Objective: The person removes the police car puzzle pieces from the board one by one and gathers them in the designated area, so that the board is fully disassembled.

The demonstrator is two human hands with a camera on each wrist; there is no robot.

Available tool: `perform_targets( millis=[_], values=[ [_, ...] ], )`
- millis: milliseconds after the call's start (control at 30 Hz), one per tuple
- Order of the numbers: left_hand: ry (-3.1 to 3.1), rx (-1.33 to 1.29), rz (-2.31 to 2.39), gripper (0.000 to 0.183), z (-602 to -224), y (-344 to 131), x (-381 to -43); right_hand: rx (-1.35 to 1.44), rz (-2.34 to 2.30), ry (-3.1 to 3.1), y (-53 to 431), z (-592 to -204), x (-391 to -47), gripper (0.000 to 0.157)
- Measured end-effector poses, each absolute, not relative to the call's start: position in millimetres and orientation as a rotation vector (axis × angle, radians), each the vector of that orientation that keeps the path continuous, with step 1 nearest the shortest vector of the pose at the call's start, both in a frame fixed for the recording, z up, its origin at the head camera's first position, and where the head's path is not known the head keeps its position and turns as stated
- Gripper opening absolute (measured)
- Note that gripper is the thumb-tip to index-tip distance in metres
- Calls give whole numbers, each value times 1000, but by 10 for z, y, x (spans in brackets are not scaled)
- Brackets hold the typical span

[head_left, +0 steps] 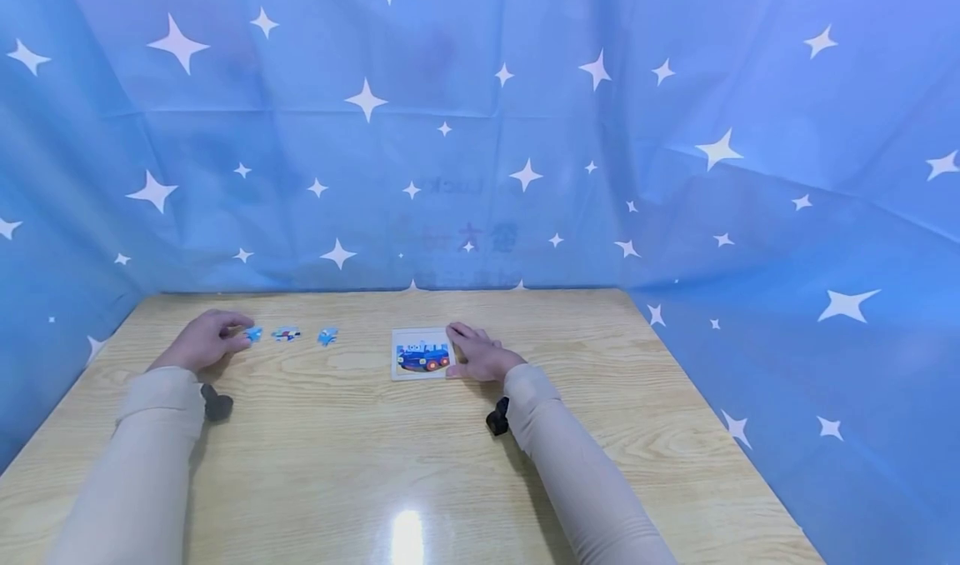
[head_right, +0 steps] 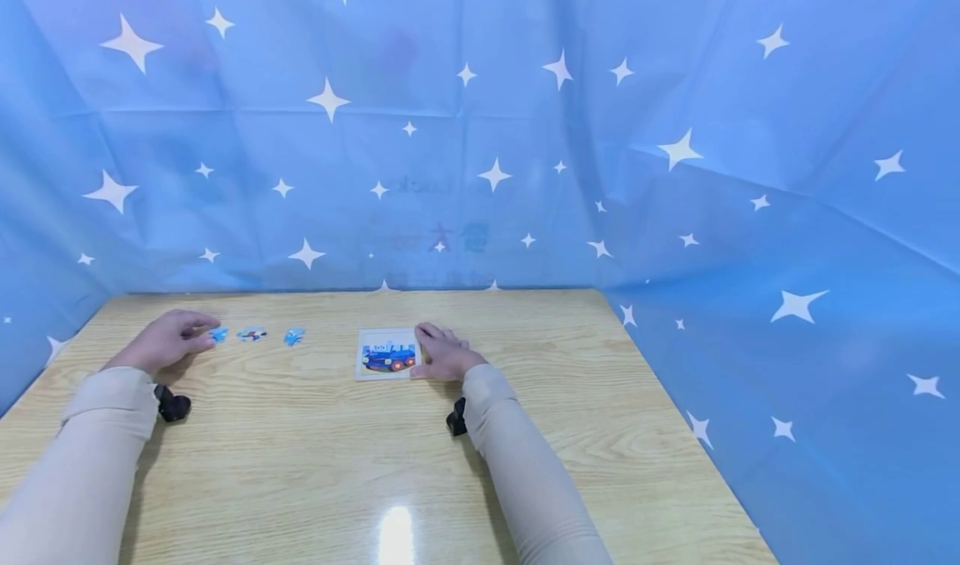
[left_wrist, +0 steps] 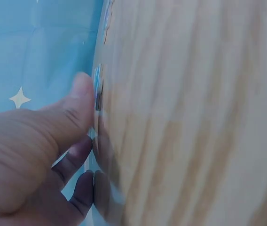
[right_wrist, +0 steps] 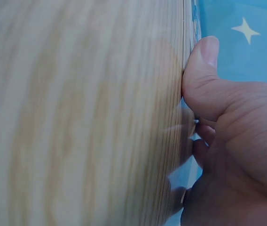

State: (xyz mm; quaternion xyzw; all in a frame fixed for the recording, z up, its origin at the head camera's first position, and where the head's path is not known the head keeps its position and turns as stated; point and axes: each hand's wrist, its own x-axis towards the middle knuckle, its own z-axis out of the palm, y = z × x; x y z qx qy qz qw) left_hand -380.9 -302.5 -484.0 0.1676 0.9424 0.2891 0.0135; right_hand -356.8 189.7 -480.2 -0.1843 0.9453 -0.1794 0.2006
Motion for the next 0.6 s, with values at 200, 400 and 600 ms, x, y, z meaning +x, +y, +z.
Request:
perform_targets(
  millis=[200,400,600],
  values=[
    [2956,504,904,37,-4850,-3021,-3793,-512,-498,2646,1893,-4803,-3568,83],
    [2981,492,886,39,-4876,-3043,-3797,-510,-514,2642,1888,-4798,-3564,83],
    [2972,510,893,44,-4904,-3078,-3805,-513,-506,2640,1890,-4800,-3562,83]
  ],
)
